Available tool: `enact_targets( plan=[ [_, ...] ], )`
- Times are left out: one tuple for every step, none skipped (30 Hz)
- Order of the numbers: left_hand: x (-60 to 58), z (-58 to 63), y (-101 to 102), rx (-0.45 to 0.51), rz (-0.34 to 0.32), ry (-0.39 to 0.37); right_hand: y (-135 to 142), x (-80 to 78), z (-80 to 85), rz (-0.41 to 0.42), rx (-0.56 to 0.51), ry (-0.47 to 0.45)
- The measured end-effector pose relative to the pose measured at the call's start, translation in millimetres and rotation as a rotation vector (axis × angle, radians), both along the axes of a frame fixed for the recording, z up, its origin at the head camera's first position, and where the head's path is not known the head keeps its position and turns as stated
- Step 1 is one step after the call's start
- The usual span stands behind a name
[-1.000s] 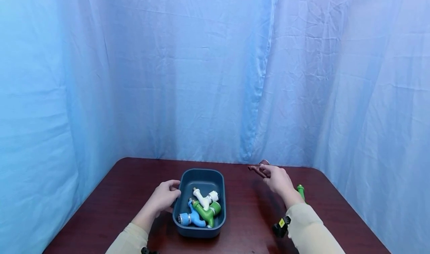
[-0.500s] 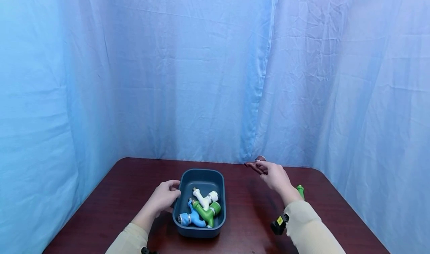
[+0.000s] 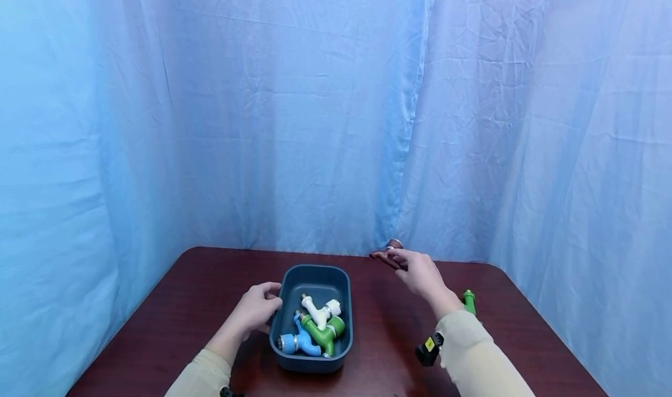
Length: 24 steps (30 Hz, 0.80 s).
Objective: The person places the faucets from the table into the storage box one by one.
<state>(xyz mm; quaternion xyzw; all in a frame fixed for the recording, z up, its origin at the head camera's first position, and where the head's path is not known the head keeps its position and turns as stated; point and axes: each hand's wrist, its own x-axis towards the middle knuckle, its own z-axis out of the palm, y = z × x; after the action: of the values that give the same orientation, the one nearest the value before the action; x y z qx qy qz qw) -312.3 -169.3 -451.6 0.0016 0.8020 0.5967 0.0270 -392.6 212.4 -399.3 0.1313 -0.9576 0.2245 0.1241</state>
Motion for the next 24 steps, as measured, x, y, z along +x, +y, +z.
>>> enact_targets(
  plan=[
    [-0.1,-0.4,0.0,-0.002,0.0,0.002,-1.6,0.0,0.4,0.004,-0.001,0.002],
    [0.1,-0.7,0.2,-0.003,-0.003,0.005,-3.4,0.2,0.8,0.004,-0.008,-0.001],
    [0.4,-1.1,0.3,-0.004,-0.006,0.005,-5.1,0.4,0.8,0.007,-0.009,0.0],
    [0.7,-1.7,0.5,-0.002,-0.003,0.0,-6.9,0.8,0.7,0.013,-0.01,-0.002],
    [1.1,-2.4,0.5,-0.006,-0.007,-0.001,-8.8,1.4,0.4,0.02,-0.012,-0.006],
    [1.4,-3.2,0.4,-0.009,-0.01,-0.001,-10.7,2.2,0.1,0.025,-0.016,-0.009],
    [1.7,-3.9,0.4,-0.013,-0.013,-0.001,-12.8,3.2,-0.1,0.027,-0.025,-0.016],
    [2.0,-4.4,0.3,-0.016,-0.017,-0.001,-14.7,4.3,-0.4,0.031,-0.03,-0.02],
    [2.1,-4.9,0.2,-0.017,-0.019,-0.002,-16.8,5.4,-0.4,0.036,-0.037,-0.025],
    [2.2,-5.2,0.2,-0.016,-0.021,-0.001,-19.0,6.4,-0.4,0.043,-0.041,-0.026],
    [2.2,-5.2,0.3,-0.014,-0.024,0.001,-21.2,7.1,-0.3,0.047,-0.047,-0.026],
    [2.1,-5.0,0.4,-0.01,-0.024,0.003,-23.4,7.6,-0.1,0.051,-0.05,-0.023],
    [2.2,-4.7,0.6,-0.008,-0.024,0.004,-25.8,8.1,0.3,0.058,-0.053,-0.023],
    [2.2,-4.4,0.7,-0.005,-0.024,0.004,-28.3,8.4,0.7,0.064,-0.055,-0.021],
    [2.1,-4.2,0.8,-0.003,-0.023,0.004,-31.1,8.5,1.0,0.07,-0.054,-0.02],
    [2.0,-3.9,0.8,-0.002,-0.02,0.004,-33.7,8.4,1.4,0.076,-0.047,-0.017],
    [2.0,-3.7,0.7,-0.003,-0.017,0.005,-36.1,8.4,1.8,0.085,-0.044,-0.012],
    [1.9,-3.5,0.5,-0.005,-0.013,0.006,-38.7,8.7,2.5,0.092,-0.041,-0.009],
    [1.9,-3.4,0.2,-0.008,-0.011,0.006,-41.2,8.8,3.2,0.098,-0.036,-0.005],
    [1.9,-3.2,-0.1,-0.01,-0.008,0.007,-43.5,9.1,3.7,0.102,-0.032,-0.001],
    [1.8,-2.9,-0.3,-0.013,-0.006,0.007,-45.7,9.3,4.6,0.106,-0.03,-0.001],
    [1.7,-2.5,-0.5,-0.014,-0.005,0.006,-47.7,9.5,5.4,0.11,-0.029,0.002],
    [1.6,-2.0,-0.6,-0.017,-0.005,0.006,-49.5,9.4,6.1,0.115,-0.029,0.003],
    [1.4,-1.4,-0.6,-0.018,-0.005,0.006,-51.6,9.7,7.0,0.117,-0.028,0.004]
  ],
)
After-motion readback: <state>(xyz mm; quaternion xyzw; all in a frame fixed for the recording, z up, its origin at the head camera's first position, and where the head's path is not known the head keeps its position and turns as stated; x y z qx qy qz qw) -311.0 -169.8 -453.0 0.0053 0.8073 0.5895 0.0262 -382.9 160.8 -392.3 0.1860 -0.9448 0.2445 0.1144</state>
